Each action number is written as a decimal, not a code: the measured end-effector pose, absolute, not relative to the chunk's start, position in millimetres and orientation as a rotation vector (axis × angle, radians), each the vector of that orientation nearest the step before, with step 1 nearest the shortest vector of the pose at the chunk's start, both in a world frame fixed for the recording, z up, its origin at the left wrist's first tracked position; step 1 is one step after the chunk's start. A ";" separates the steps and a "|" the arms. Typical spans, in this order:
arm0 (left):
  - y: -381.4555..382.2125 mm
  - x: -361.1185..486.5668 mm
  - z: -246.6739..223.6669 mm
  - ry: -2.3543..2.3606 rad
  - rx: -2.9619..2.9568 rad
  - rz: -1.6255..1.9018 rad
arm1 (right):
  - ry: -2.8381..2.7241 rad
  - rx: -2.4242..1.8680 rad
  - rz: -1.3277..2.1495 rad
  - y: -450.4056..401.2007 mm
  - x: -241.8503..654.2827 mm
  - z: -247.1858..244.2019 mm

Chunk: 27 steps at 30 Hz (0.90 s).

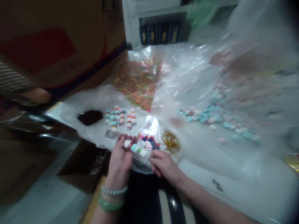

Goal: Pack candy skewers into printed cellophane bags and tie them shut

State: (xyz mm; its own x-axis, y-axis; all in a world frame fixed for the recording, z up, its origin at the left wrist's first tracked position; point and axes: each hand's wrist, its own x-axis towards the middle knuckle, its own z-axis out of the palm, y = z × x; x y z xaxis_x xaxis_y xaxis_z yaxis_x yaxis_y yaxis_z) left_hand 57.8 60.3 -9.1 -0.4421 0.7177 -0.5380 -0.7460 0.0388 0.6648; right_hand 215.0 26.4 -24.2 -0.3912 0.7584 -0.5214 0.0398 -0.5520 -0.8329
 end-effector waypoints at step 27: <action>54.8 39.7 -7.3 1.378 0.065 1.424 | -0.898 -1.152 1.855 46.7 223.1 -31.8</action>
